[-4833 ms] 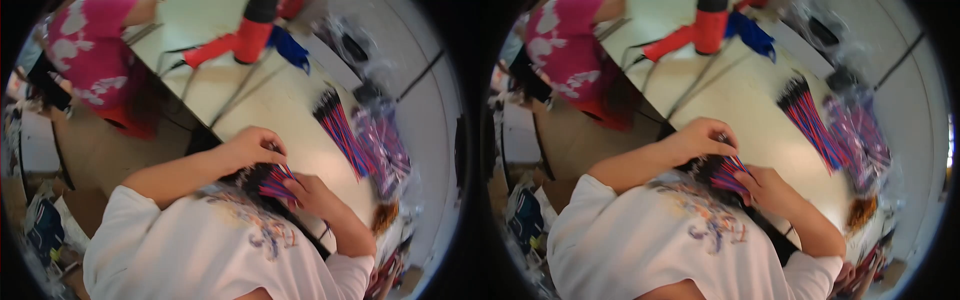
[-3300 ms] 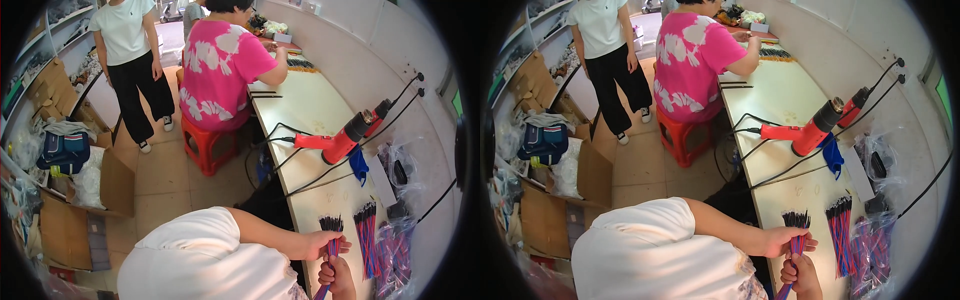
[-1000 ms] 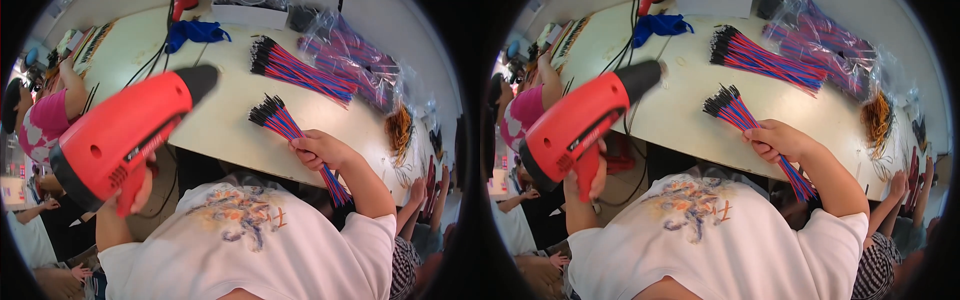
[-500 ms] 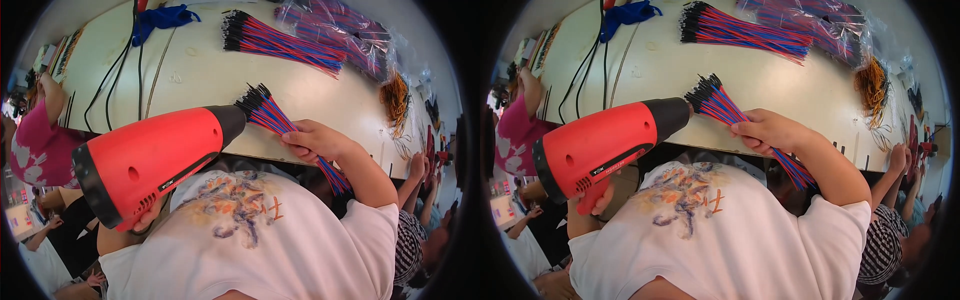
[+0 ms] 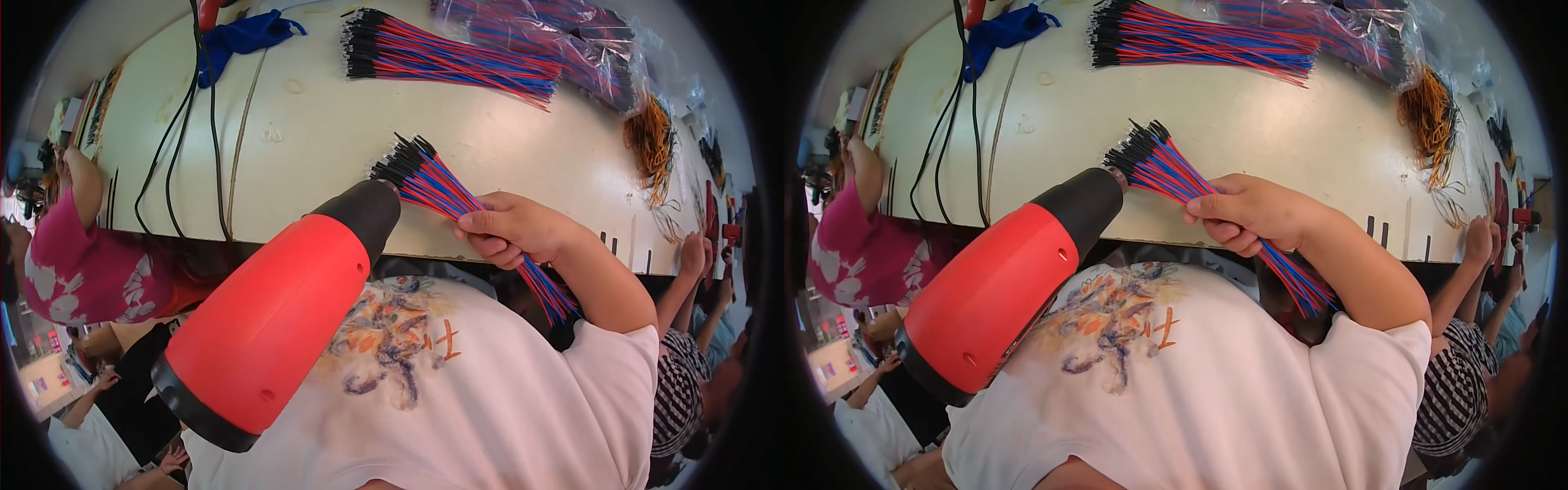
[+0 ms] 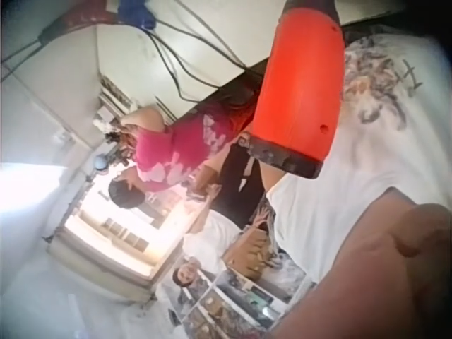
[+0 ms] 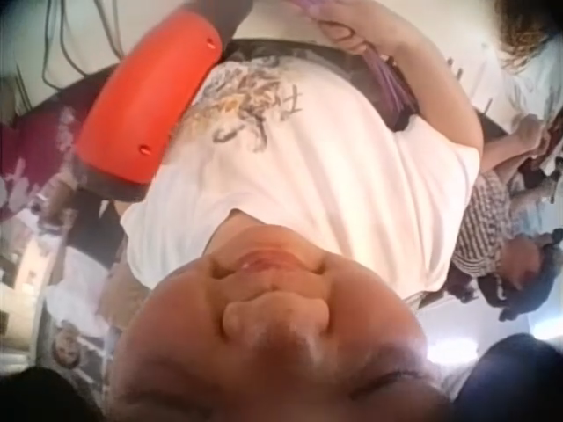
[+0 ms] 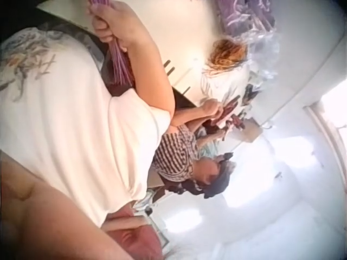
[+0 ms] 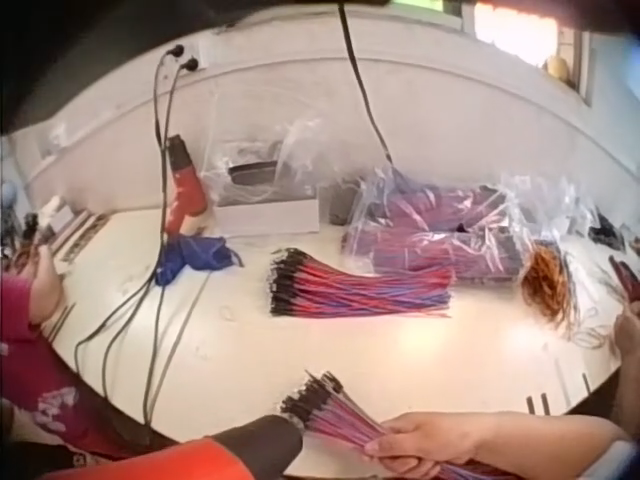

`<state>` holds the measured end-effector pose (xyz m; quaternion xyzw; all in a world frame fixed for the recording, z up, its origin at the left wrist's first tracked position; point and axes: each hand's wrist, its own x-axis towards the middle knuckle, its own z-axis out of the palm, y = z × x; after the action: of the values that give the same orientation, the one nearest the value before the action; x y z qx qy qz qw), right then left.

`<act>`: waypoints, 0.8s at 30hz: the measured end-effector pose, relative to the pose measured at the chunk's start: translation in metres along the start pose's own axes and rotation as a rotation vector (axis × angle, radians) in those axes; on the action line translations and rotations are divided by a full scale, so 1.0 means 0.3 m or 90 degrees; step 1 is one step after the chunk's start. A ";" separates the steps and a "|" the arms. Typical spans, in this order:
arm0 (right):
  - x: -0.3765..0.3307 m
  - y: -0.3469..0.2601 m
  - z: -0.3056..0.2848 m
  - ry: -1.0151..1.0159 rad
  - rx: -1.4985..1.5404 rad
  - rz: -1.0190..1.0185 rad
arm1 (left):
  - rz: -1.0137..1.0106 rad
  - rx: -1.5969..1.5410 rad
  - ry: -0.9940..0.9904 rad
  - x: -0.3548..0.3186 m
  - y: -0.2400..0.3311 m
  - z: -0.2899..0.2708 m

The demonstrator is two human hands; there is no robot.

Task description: The person applies heat to the ends of wire bundles using a heat gun, secures the bundles with rubber bands by hand, and heats additional bundles.

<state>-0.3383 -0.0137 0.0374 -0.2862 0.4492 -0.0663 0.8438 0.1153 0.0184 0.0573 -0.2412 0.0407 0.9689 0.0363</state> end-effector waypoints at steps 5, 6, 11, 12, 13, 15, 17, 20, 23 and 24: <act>0.001 0.004 -0.010 -0.031 0.056 -0.005 | 0.001 -0.001 0.013 -0.017 0.004 -0.013; 0.002 0.006 -0.017 -0.054 0.085 -0.003 | 0.002 -0.001 0.015 -0.019 0.006 -0.016; 0.004 0.016 -0.025 -0.090 0.150 0.003 | 0.008 -0.003 0.025 -0.023 0.005 -0.025; 0.004 0.014 -0.018 -0.071 0.101 0.003 | 0.010 -0.004 0.027 -0.023 0.003 -0.025; 0.004 0.012 -0.010 -0.051 0.053 0.004 | 0.012 -0.006 0.029 -0.023 0.001 -0.026; 0.000 0.014 0.010 -0.021 -0.012 0.002 | 0.016 -0.010 0.033 -0.022 -0.005 -0.028; -0.006 0.012 0.029 0.008 -0.077 0.000 | 0.021 -0.015 0.038 -0.022 -0.013 -0.029; -0.012 0.007 0.044 0.062 -0.206 -0.018 | 0.028 -0.021 0.045 -0.019 -0.020 -0.033; -0.010 0.010 0.045 0.078 -0.234 -0.025 | 0.036 -0.027 0.053 -0.015 -0.028 -0.036; -0.008 0.011 0.043 0.082 -0.246 -0.026 | 0.039 -0.030 0.056 -0.012 -0.032 -0.037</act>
<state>-0.3300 -0.0046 0.0430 -0.4472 0.5005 -0.0140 0.7412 0.1246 0.0265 0.0487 -0.2831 0.0270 0.9587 -0.0009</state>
